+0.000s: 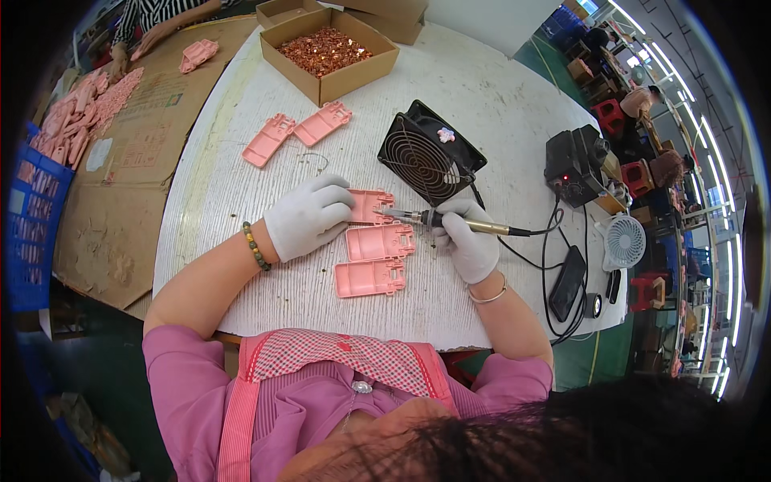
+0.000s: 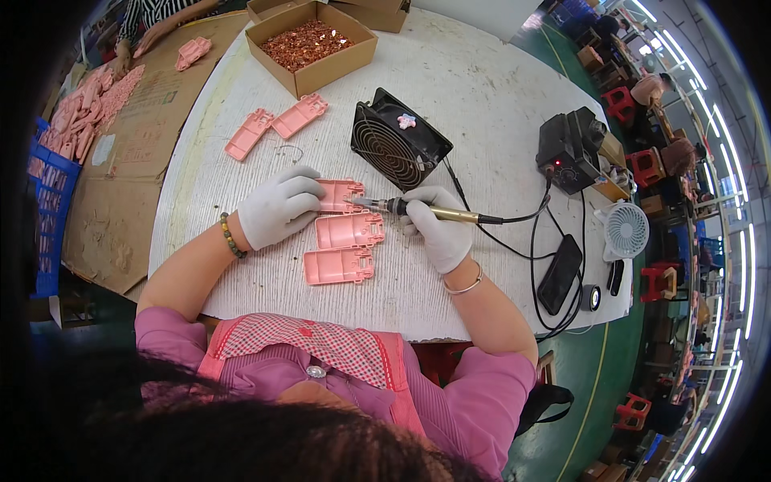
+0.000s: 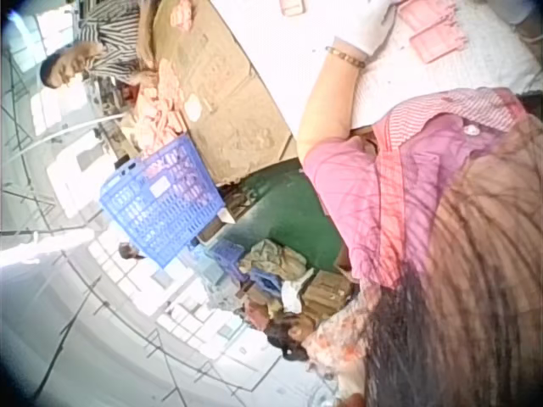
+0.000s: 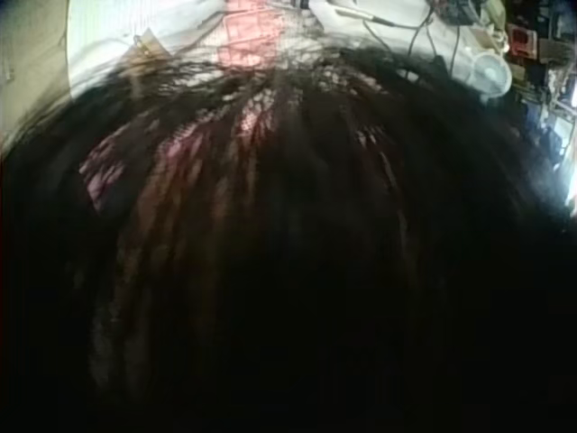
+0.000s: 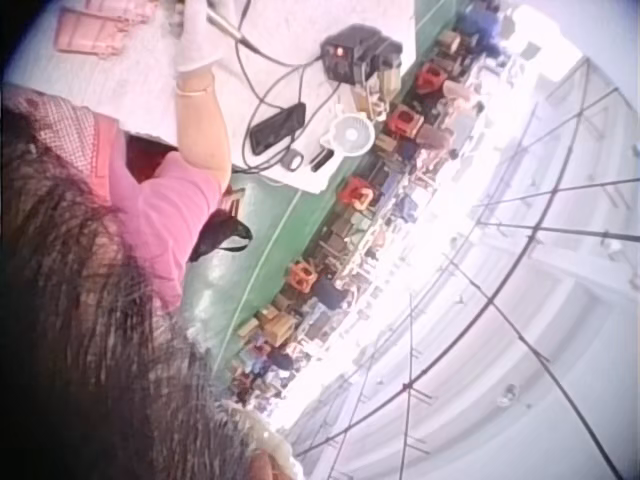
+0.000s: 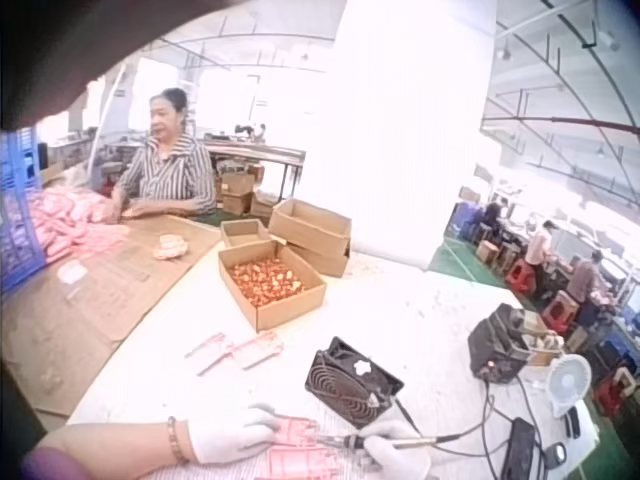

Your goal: The person solders plastic parts using a soldering iron, stacks the finished pieces on the table, and places them into a cardboard box by hand.

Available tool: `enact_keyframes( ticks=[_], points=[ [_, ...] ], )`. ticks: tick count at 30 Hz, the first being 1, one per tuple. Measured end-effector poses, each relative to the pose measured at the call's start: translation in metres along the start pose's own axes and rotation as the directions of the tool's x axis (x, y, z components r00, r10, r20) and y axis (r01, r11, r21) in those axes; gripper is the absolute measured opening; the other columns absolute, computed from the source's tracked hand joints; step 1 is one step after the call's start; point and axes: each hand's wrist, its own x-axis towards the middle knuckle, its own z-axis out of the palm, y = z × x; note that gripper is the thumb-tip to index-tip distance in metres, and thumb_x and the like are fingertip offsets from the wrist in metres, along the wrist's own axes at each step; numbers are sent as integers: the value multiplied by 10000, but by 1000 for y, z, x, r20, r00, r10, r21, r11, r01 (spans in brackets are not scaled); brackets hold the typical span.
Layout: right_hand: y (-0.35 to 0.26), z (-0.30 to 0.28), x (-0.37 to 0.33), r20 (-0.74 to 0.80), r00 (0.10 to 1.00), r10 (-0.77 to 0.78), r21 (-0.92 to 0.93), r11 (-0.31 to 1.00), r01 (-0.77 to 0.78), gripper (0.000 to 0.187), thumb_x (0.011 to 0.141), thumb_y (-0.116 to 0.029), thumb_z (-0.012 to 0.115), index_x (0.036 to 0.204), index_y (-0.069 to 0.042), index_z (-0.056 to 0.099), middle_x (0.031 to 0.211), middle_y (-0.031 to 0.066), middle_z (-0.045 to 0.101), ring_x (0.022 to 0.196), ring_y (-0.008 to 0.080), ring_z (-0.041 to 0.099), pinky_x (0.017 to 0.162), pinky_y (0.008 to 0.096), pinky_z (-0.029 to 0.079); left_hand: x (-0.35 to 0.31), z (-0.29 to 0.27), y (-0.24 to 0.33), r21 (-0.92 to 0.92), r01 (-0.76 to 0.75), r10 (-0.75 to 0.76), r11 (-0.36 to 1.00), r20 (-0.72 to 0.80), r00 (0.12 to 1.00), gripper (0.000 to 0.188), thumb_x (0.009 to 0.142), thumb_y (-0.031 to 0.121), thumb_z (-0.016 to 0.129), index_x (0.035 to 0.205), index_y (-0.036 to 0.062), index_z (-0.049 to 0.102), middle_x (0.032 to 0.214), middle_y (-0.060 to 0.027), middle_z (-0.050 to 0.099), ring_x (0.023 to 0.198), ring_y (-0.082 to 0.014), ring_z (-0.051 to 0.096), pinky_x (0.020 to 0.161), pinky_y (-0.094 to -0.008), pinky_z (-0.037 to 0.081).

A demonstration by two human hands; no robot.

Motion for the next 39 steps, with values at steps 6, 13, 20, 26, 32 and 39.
enact_keyframes(
  ticks=[6,13,20,26,32,39],
  points=[
    [0,0,0,10,1000,-22,0,1000,22,172,842,-153,572,954,-23,577,738,37,607,594,65,543,530,197,456,0,1,0,-1,-3,3,1000,5,1000,199,697,28,658,852,68,539,944,-71,549,987,-293,513,827,-370,460],
    [1,2,2,-2,1000,0,40,999,0,151,859,-141,548,945,-18,571,738,52,599,591,76,538,536,201,457,-1,-6,0,-16,-7,7,1000,13,1000,191,690,24,653,836,67,538,941,-81,544,979,-290,514,826,-372,456],
    [0,-11,3,7,999,-34,231,972,32,157,889,-150,504,965,-21,548,736,46,581,599,73,525,525,200,444,4,-12,-23,229,476,-450,849,-159,879,446,799,244,604,1186,51,500,1271,-178,473,1161,-382,419,971,-439,357],
    [-2,-1,7,23,997,-67,107,992,64,161,866,-157,521,946,-30,580,783,45,621,590,70,570,517,193,467,-1,-19,-22,410,467,-469,783,-104,877,438,781,252,620,1157,61,500,1118,-139,531,1047,-344,471,906,-434,378],
    [-6,-6,1,-9,999,48,214,976,-45,130,841,-155,563,925,-59,587,686,23,595,545,64,538,461,192,409,-3,-8,-21,311,461,-461,831,-78,884,236,759,131,628,971,51,564,1014,-131,556,1009,-333,477,859,-415,394],
    [-5,-2,2,-15,1000,26,214,977,-23,147,840,-178,572,930,-63,586,691,19,595,539,64,543,453,192,413,-2,0,-12,94,425,-408,900,-159,899,202,731,26,622,922,49,562,1111,-164,533,1003,-334,520,853,-377,441]
  ],
)
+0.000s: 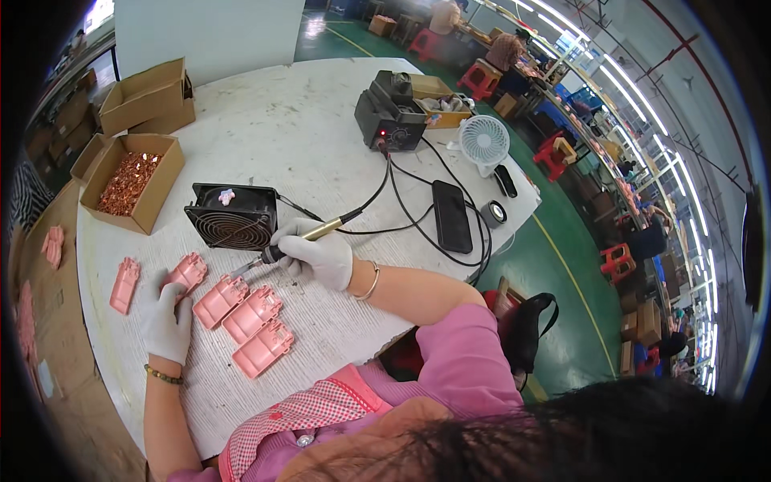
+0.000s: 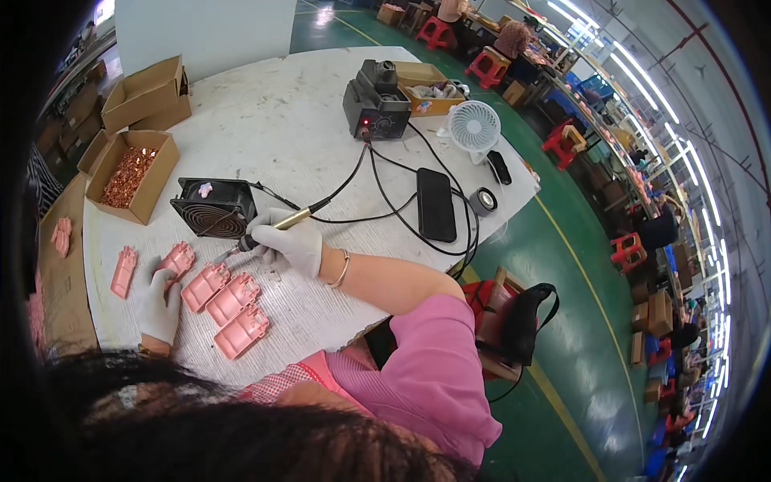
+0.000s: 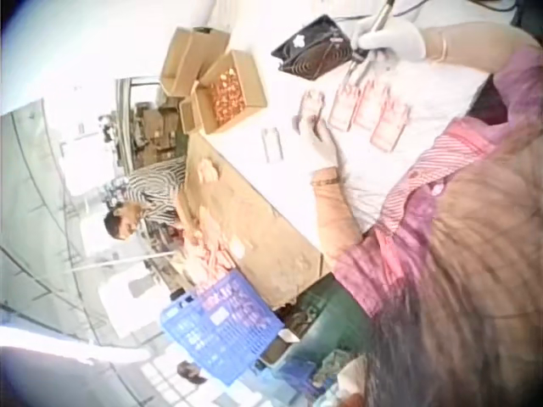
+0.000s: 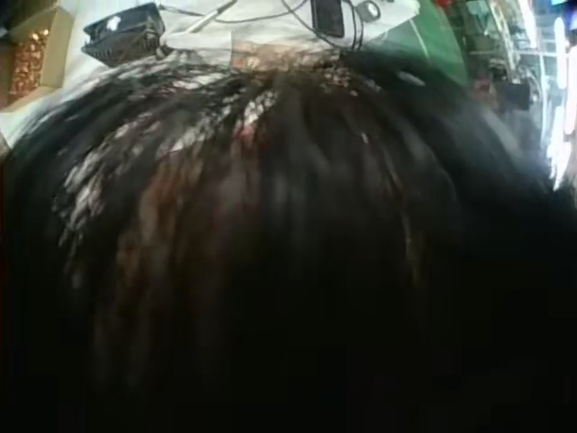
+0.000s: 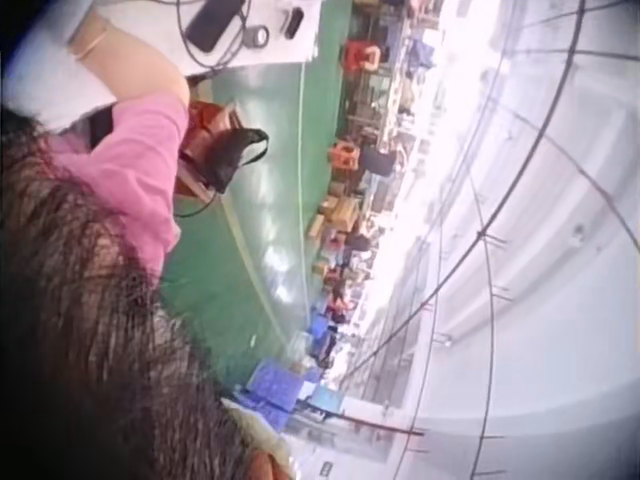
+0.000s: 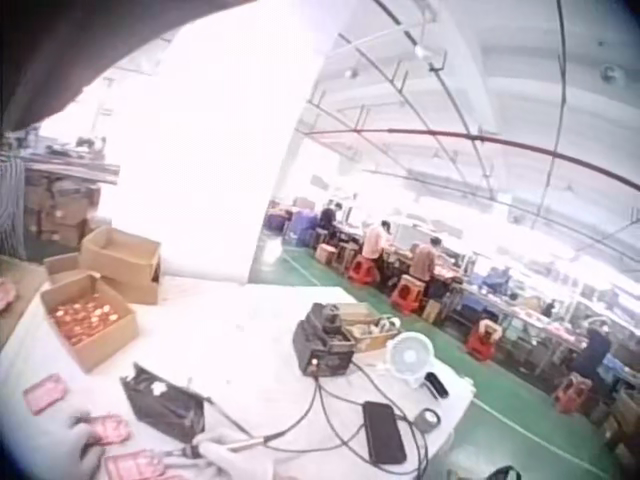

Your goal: The person solders plastic parts using a soldering iron, stacks the finished pieces on the table, and places them into a cardboard box by hand.

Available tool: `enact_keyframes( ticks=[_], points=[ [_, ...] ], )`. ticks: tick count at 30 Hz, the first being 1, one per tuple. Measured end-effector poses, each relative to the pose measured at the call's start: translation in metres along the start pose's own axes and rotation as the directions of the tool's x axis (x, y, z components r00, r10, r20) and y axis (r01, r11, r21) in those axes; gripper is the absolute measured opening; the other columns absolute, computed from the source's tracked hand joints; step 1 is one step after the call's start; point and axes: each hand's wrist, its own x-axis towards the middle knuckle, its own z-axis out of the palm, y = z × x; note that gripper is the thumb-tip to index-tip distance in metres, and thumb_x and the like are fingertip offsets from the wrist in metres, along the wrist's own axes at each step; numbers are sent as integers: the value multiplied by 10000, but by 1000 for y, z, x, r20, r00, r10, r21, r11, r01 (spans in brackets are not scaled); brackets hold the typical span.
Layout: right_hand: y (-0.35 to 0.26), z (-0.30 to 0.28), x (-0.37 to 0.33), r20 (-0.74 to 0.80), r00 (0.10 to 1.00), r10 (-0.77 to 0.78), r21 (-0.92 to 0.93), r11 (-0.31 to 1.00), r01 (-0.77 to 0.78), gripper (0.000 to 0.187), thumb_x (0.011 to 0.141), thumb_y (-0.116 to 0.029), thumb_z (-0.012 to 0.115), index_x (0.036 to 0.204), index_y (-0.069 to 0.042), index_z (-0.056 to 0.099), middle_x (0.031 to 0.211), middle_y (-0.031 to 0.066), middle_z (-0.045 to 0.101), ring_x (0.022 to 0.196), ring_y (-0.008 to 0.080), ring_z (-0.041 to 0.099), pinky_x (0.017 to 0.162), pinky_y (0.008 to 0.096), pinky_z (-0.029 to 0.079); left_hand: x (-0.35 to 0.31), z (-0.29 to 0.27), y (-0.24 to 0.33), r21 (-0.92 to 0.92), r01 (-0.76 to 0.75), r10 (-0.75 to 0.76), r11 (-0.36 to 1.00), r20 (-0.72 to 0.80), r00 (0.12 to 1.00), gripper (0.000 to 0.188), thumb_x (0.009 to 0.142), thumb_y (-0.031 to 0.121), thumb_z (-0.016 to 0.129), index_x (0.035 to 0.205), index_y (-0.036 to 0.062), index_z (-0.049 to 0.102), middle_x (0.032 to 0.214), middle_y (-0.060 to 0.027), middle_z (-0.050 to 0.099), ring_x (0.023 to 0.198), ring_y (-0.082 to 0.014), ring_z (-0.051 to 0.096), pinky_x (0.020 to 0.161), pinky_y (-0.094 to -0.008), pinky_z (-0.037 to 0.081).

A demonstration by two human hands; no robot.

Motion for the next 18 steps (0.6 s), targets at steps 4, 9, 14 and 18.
enact_keyframes(
  ticks=[4,9,14,18],
  points=[
    [-5,3,0,6,999,41,-18,999,-41,159,842,-184,571,942,-60,580,698,19,593,538,64,543,445,196,414,-1,-2,-3,-14,-66,66,998,40,997,191,728,23,625,908,45,566,1125,-166,532,967,-333,550,830,-368,457],
    [-4,1,1,8,1000,27,-17,999,-27,163,852,-186,562,952,-57,570,708,26,590,546,69,541,449,200,411,1,-4,14,-114,-127,140,985,109,984,161,705,21,636,857,35,583,1114,-165,538,958,-326,551,820,-373,463],
    [-2,-3,0,9,1000,13,-13,1000,-13,151,856,-169,555,953,-55,571,707,32,590,549,80,538,461,206,408,3,-7,28,-158,-282,306,946,152,940,175,658,29,664,812,59,585,1066,-139,547,919,-319,537,779,-382,462],
    [-1,-1,1,26,999,20,-6,1000,-20,163,855,-169,555,959,-45,575,712,37,595,556,81,547,477,204,418,0,-9,33,-193,-353,387,915,182,904,180,635,37,673,785,71,579,1058,-130,547,923,-315,527,781,-383,455]
  ],
)
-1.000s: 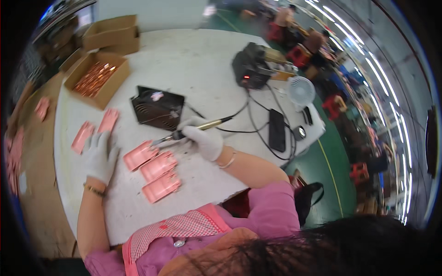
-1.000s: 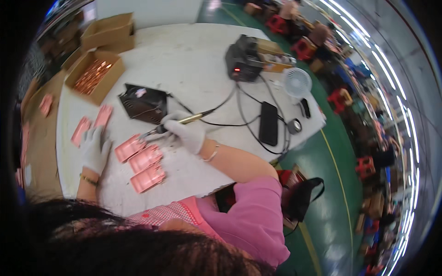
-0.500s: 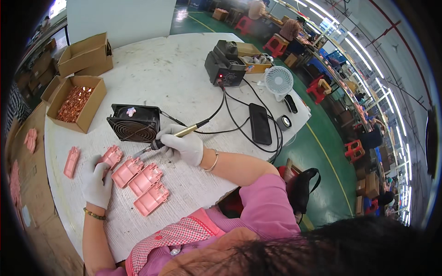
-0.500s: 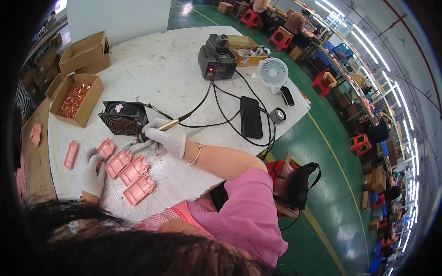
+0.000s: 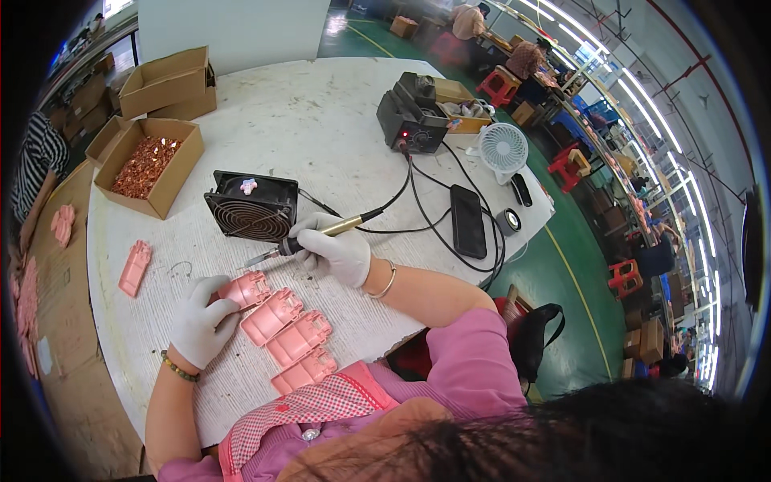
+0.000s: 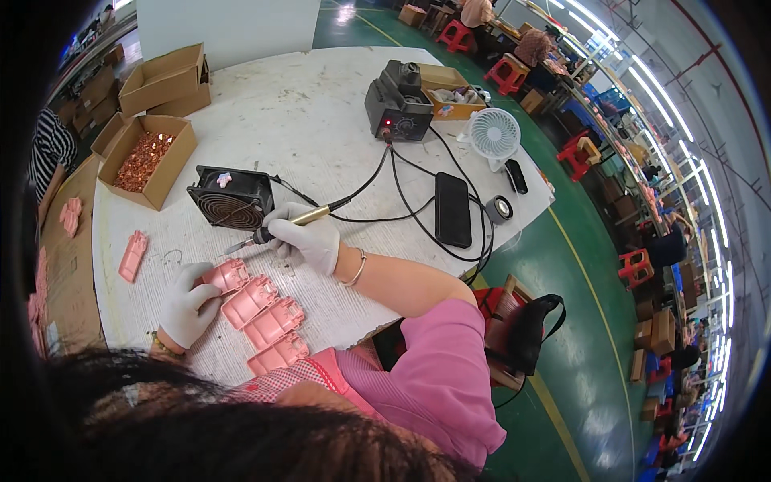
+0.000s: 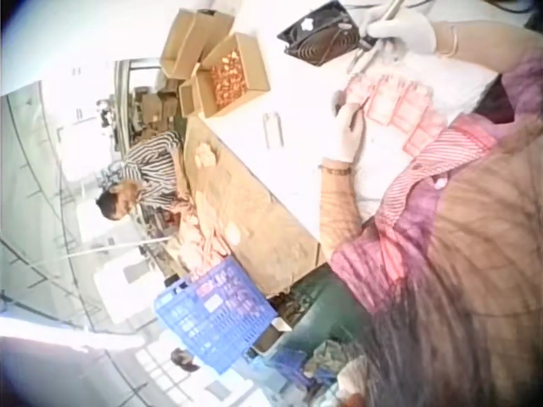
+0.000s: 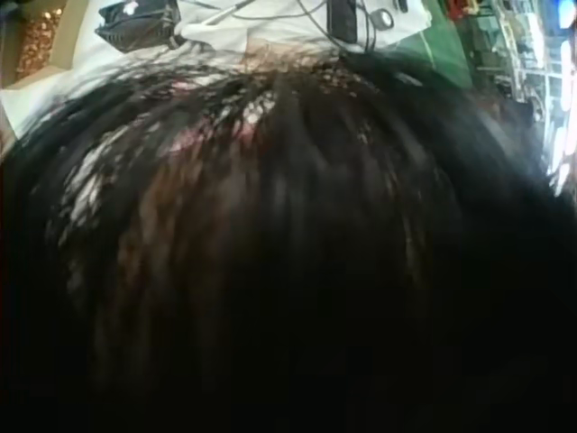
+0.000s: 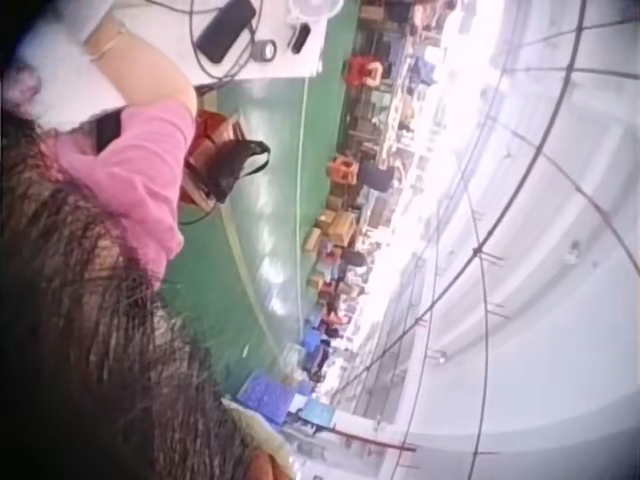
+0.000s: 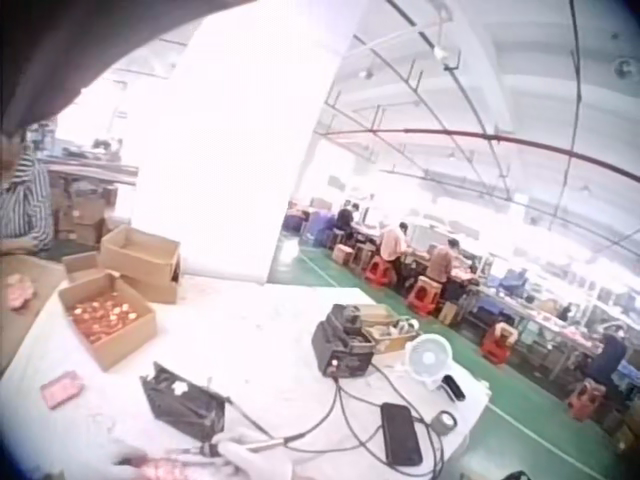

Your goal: The person solders plastic parts using a soldering iron, stacks the finished pieces on the table, and places them into a cardboard box by hand.

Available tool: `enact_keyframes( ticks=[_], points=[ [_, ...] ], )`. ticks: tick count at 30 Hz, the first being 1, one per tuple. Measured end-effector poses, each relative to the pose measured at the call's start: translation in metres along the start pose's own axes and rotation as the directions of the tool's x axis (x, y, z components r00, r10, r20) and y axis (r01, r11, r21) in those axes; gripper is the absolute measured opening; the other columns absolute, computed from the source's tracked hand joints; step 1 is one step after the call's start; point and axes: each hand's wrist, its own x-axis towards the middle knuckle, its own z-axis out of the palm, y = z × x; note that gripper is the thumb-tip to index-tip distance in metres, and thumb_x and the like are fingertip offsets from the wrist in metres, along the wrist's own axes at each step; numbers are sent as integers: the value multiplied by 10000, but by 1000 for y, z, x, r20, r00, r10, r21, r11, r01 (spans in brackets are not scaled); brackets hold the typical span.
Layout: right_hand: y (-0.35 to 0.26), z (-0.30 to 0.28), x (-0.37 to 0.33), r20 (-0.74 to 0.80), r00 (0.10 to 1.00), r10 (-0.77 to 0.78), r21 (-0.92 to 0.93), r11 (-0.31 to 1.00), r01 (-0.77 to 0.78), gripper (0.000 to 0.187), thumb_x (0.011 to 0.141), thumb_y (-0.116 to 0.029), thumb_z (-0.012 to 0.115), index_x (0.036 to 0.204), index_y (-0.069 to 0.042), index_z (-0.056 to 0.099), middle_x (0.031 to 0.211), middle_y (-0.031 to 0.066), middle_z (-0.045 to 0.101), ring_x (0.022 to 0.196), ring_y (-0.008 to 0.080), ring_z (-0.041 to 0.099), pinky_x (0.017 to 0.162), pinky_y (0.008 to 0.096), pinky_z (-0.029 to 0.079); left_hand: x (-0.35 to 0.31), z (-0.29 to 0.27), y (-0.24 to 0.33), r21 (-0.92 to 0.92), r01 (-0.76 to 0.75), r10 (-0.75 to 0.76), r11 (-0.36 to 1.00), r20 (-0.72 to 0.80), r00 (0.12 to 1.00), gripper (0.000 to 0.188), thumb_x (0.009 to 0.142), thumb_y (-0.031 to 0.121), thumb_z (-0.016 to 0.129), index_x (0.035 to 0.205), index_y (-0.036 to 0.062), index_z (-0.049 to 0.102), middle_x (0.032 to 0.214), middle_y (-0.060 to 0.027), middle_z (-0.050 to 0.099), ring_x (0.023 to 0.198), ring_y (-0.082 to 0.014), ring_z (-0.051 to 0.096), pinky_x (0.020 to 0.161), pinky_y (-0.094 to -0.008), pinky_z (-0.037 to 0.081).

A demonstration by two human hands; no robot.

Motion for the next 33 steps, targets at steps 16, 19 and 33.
enact_keyframes(
  ticks=[16,19,33],
  points=[
    [5,2,0,-10,999,-48,-86,995,47,146,848,-122,549,937,-9,572,745,49,605,597,76,546,539,198,458,-7,3,-8,-7,36,-37,999,-65,997,119,715,73,660,765,50,555,1060,-131,531,928,-298,525,785,-358,469],
    [4,3,-2,-49,996,-73,-92,993,69,144,840,-116,553,937,-11,573,744,48,604,605,75,547,551,197,464,-7,3,-8,-19,31,-32,999,-68,997,122,715,70,661,761,47,551,1054,-133,530,941,-306,513,801,-359,460],
    [3,1,-3,-42,998,-40,-169,985,32,129,828,-126,575,903,-22,585,723,45,602,584,65,536,532,193,454,-5,2,-7,-24,38,-40,999,-60,997,115,707,71,654,748,53,548,1053,-132,534,921,-302,510,810,-370,452]
  ],
)
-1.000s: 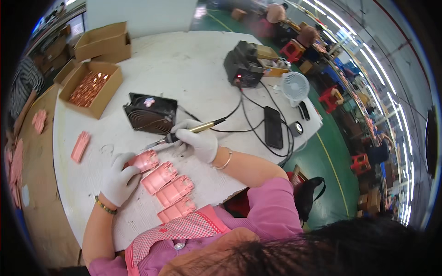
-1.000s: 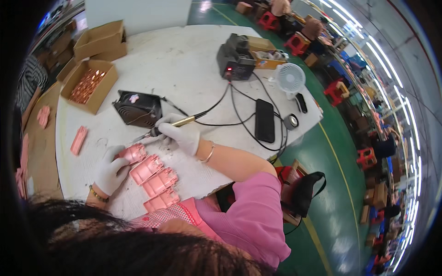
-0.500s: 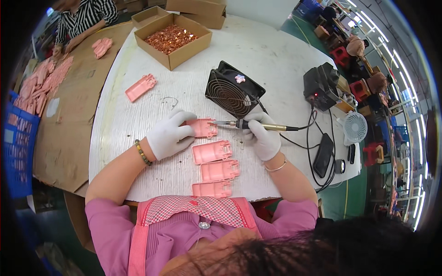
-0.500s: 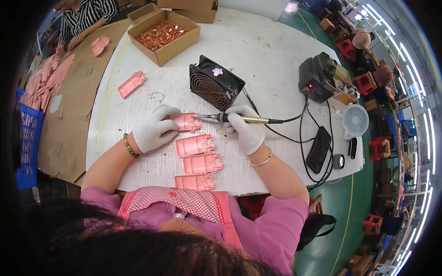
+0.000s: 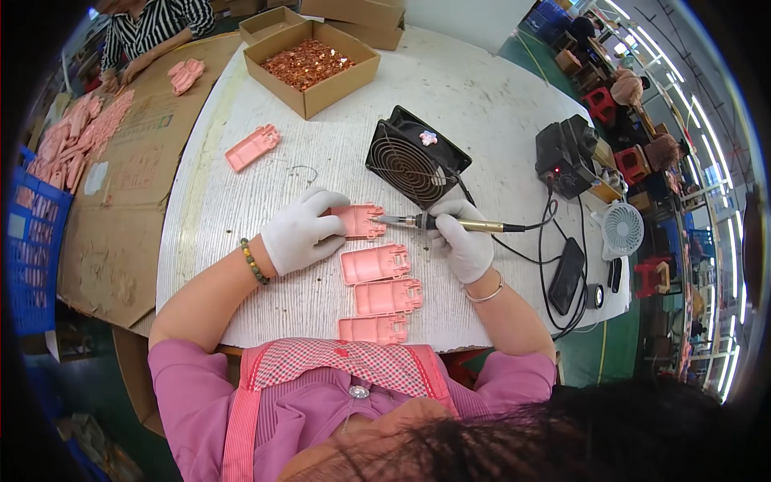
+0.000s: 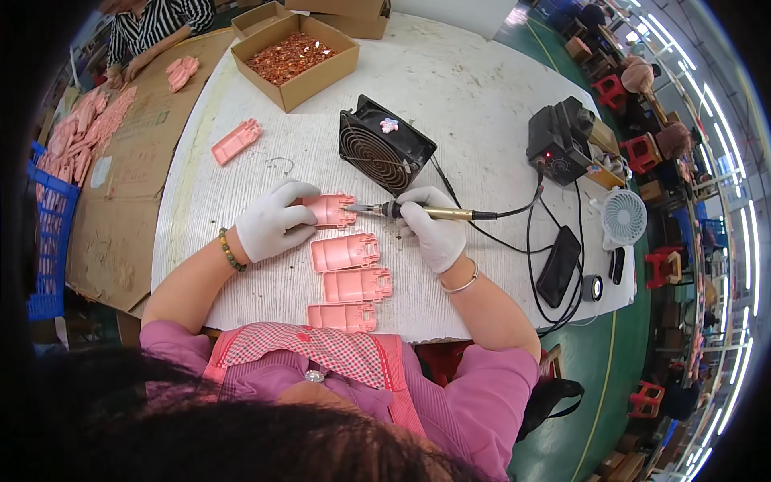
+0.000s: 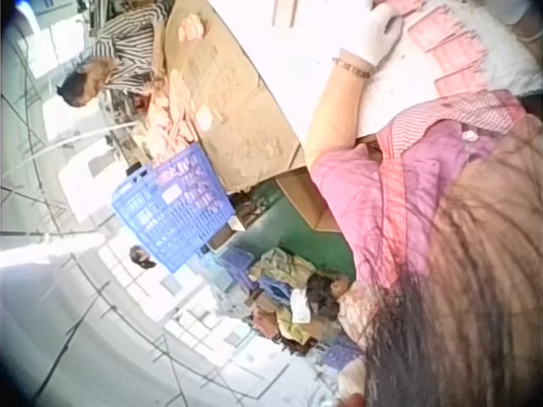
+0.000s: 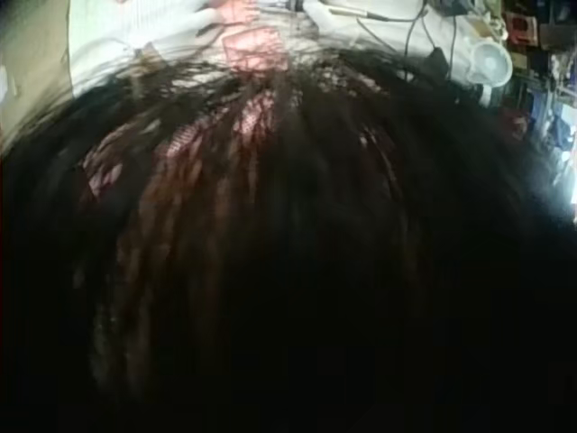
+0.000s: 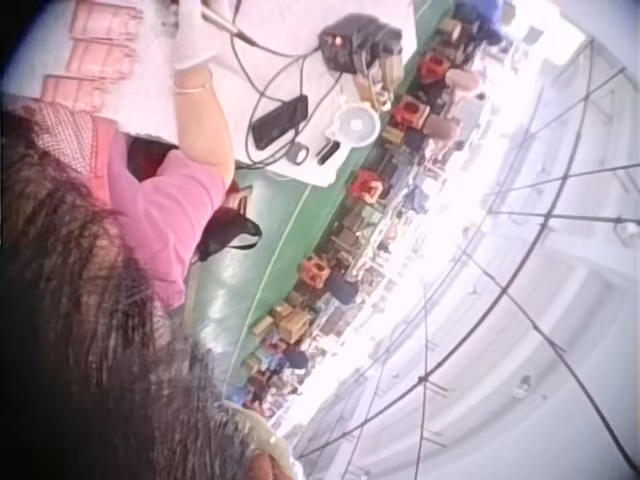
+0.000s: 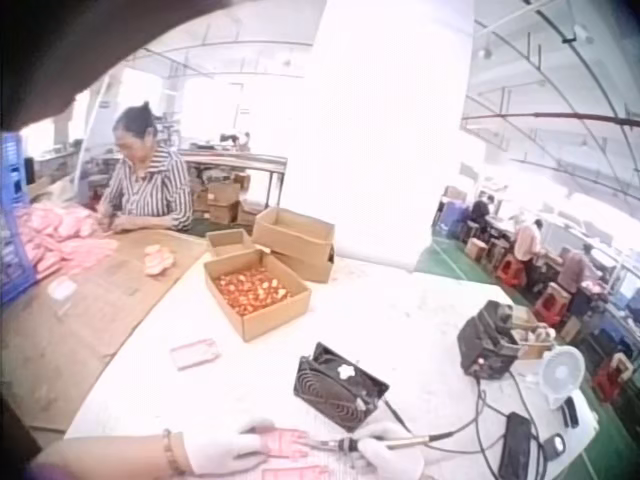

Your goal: The person solders plastic parts using a soldering iron, stacks the finished pieces on the table, and places them into a cardboard box by hand.

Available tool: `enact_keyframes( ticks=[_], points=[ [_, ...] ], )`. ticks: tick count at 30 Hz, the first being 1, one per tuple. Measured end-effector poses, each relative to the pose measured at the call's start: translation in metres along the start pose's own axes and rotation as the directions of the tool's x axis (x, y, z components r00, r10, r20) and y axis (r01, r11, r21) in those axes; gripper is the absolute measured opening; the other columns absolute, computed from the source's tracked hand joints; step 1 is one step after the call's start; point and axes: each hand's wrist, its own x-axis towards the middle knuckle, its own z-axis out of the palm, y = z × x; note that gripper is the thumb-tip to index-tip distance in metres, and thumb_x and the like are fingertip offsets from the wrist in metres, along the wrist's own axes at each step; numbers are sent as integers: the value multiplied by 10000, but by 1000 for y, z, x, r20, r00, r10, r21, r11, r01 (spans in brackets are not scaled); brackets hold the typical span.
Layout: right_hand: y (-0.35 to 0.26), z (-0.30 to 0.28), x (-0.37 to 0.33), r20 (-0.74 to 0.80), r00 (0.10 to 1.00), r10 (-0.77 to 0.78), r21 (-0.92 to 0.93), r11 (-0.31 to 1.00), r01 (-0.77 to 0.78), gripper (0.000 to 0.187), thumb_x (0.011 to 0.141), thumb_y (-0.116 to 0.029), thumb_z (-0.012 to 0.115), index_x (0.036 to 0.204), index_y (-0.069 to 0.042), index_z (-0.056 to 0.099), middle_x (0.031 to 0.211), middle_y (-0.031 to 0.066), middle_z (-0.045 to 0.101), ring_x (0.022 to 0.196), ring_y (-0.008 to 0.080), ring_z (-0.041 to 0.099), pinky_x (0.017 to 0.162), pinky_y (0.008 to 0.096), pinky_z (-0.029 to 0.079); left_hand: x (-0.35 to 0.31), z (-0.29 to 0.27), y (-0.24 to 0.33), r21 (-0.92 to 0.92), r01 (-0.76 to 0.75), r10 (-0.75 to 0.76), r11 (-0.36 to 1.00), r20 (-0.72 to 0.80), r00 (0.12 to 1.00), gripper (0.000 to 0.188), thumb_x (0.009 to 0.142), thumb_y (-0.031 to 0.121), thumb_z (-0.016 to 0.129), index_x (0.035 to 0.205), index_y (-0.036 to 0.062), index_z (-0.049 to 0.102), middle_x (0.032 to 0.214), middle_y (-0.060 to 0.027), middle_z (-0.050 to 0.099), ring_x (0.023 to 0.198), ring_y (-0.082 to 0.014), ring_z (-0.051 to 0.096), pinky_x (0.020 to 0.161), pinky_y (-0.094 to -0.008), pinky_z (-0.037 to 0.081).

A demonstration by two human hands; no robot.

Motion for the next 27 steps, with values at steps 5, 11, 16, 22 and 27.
enact_keyframes(
  ticks=[5,11,16,22,27],
  points=[
    [-1,0,-1,6,1000,0,-5,1000,0,136,831,-134,574,907,-21,583,727,48,605,584,65,537,531,193,456,-1,1,-1,10,-2,2,1000,1,1000,116,707,75,656,749,57,549,1057,-128,534,930,-301,507,810,-368,453],
    [-1,-1,-1,2,1000,7,27,1000,-7,138,829,-132,572,903,-17,584,736,51,611,584,65,540,529,190,457,-3,2,-2,32,-16,15,999,11,1000,136,709,71,666,790,63,558,1071,-125,529,949,-300,513,818,-368,452],
    [-1,0,-1,28,1000,12,1,1000,-12,133,824,-126,569,896,-16,589,727,52,618,574,63,542,514,187,454,-2,1,-4,39,-46,45,998,15,999,157,705,65,678,816,65,566,1077,-126,526,953,-303,520,813,-367,455],
    [-1,0,0,35,999,21,-28,999,-20,131,819,-121,571,891,-15,597,706,46,620,564,60,539,508,188,452,-1,0,-3,41,-43,42,998,20,999,153,705,66,675,811,66,566,1074,-126,525,952,-305,519,812,-369,455],
    [-4,4,-2,52,998,-18,-84,996,22,123,814,-112,571,889,-17,597,706,45,615,570,59,537,513,189,455,-4,1,-4,55,-38,38,998,0,999,137,699,91,663,766,75,544,1067,-114,526,945,-290,508,816,-360,453]
  ],
)
